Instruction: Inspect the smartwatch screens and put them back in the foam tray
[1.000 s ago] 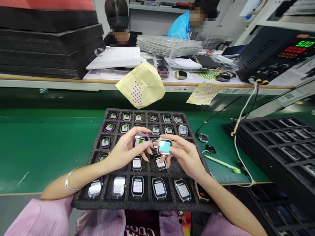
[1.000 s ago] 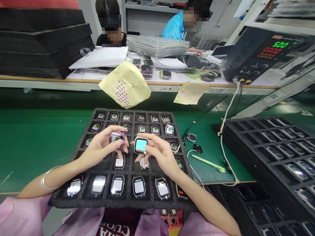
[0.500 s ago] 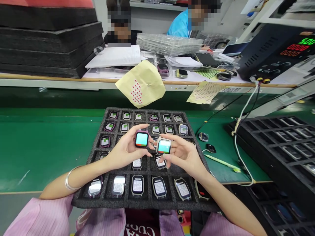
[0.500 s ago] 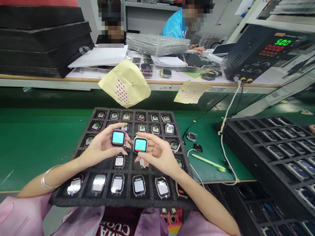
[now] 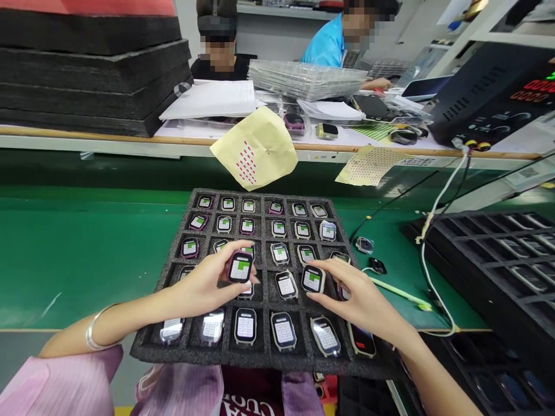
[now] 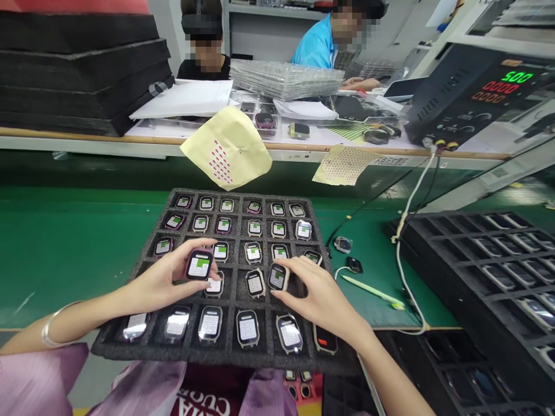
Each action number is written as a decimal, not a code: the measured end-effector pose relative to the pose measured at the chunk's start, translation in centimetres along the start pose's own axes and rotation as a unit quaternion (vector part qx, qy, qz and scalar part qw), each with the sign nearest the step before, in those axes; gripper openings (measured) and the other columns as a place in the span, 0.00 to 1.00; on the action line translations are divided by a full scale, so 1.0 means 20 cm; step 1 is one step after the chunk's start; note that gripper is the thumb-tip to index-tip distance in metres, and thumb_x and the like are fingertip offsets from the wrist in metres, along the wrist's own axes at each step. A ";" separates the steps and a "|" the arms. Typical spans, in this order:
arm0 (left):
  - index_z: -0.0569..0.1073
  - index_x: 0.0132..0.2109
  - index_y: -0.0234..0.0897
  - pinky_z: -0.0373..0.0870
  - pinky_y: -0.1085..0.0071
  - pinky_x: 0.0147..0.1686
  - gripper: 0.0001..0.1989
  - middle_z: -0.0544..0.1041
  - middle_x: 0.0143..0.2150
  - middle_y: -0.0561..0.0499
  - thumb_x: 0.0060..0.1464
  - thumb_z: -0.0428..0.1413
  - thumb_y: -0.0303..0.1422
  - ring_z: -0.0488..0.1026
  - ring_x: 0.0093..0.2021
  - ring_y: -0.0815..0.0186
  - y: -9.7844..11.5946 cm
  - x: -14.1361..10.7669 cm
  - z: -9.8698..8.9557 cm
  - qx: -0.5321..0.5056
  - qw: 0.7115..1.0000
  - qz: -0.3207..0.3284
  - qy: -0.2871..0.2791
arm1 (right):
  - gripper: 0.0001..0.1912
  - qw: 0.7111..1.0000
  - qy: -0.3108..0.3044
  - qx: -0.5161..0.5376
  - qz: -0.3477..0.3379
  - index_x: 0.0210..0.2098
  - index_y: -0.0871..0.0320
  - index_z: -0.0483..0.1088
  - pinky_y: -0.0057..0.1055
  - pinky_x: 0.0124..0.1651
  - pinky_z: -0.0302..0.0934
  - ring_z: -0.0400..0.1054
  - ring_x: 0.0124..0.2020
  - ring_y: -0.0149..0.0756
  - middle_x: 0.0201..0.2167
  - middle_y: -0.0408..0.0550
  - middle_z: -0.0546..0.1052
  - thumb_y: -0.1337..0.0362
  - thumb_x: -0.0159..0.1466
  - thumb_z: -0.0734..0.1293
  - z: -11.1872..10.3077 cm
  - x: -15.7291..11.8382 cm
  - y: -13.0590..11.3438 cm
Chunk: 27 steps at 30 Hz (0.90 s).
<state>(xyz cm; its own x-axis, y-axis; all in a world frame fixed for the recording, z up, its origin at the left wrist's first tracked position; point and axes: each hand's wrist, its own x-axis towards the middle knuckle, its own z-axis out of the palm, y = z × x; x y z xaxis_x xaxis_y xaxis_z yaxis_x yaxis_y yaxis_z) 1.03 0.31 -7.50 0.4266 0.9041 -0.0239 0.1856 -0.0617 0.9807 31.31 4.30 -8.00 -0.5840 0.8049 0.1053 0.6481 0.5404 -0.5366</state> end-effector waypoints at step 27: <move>0.70 0.39 0.26 0.67 0.57 0.40 0.13 0.70 0.42 0.35 0.52 0.60 0.34 0.67 0.44 0.47 -0.08 0.13 0.07 0.603 0.775 0.106 -0.156 | 0.20 0.971 -0.203 -0.107 -0.073 0.50 0.58 0.66 0.38 0.42 0.65 0.68 0.44 0.46 0.44 0.53 0.69 0.62 0.61 0.70 0.04 0.18 -0.14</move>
<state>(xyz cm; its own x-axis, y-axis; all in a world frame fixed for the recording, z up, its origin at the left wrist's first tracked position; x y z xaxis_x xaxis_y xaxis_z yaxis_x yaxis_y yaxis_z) 3.11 2.15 -9.39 0.7188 0.6853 -0.1169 0.6946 -0.7150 0.0793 27.07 5.42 -6.82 -0.7932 0.5771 -0.1944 0.6056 0.7143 -0.3507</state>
